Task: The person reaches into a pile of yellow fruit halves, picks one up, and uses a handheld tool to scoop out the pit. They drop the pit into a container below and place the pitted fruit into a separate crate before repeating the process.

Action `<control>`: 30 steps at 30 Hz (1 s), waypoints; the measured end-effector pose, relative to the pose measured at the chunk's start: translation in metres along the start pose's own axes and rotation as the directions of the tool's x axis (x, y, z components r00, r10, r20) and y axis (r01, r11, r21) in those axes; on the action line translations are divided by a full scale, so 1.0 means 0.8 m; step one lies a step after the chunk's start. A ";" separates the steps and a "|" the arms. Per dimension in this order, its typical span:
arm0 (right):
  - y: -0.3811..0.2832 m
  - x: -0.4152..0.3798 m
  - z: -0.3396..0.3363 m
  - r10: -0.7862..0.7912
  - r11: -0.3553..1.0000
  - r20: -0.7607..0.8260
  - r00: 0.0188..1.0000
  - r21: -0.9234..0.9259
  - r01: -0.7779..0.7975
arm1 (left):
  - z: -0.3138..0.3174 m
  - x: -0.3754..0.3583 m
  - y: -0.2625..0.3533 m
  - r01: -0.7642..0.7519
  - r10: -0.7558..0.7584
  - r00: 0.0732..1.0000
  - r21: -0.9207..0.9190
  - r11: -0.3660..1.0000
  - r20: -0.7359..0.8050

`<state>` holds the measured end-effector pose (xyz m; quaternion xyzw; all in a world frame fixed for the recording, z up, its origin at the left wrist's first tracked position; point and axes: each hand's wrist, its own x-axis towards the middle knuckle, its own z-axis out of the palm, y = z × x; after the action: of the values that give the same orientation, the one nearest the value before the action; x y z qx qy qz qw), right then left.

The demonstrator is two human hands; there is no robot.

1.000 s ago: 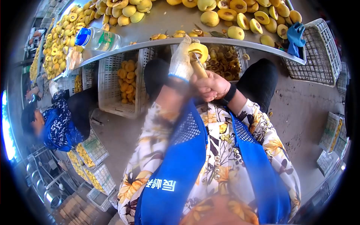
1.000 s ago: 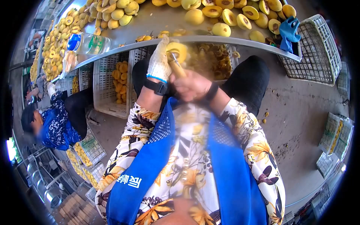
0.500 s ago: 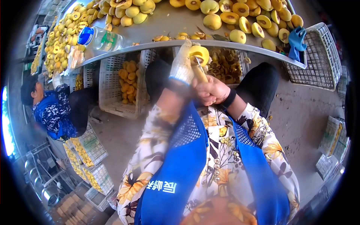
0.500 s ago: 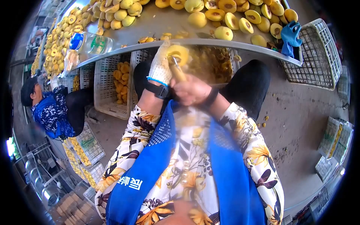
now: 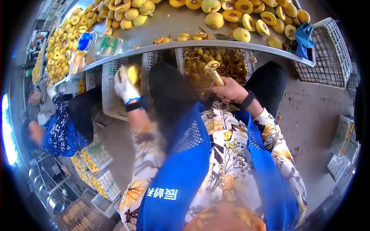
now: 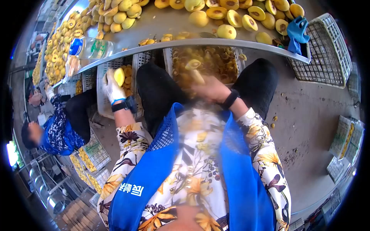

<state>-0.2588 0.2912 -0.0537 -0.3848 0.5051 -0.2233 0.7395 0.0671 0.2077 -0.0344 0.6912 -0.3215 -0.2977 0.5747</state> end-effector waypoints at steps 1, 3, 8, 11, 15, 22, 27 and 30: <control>0.002 -0.002 -0.001 -0.018 0.998 0.053 0.998 0.065 0.014 | -0.028 0.022 -0.015 -0.275 0.296 0.953 0.606 0.746 0.068; -0.006 0.001 0.002 -0.016 0.999 0.078 0.997 0.048 0.012 | -0.026 0.014 -0.002 -0.474 0.422 0.878 0.534 0.700 0.226; -0.018 -0.007 0.004 -0.038 0.967 0.189 0.981 0.255 -0.012 | 0.072 -0.102 0.052 -0.092 -0.045 0.587 0.122 0.988 0.808; -0.023 -0.025 -0.002 -0.024 0.931 0.258 0.966 0.358 -0.073 | 0.109 -0.131 0.037 0.177 -0.106 0.447 0.028 0.984 0.888; -0.009 -0.026 0.000 0.078 0.895 0.297 0.952 0.400 -0.198 | 0.133 -0.161 0.027 0.343 -0.287 0.449 0.133 0.930 0.846; -0.007 -0.016 0.019 -0.241 0.936 -0.192 0.951 -0.304 0.176 | 0.145 -0.131 0.046 -0.547 -0.098 0.330 0.275 0.791 0.939; -0.016 -0.025 -0.001 -0.222 0.969 -0.239 0.945 0.055 0.241 | 0.180 -0.114 0.093 -0.148 -0.180 0.056 0.186 0.971 0.982; 0.020 0.003 -0.013 -0.280 0.954 -0.703 0.654 -0.126 0.272 | 0.199 -0.116 0.071 -0.283 -0.037 0.241 0.106 0.953 0.970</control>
<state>-0.2686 0.2950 -0.0699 -0.3438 0.6885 -0.4617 0.4412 -0.1202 0.1774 -0.0002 0.4046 -0.6947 -0.5659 0.1830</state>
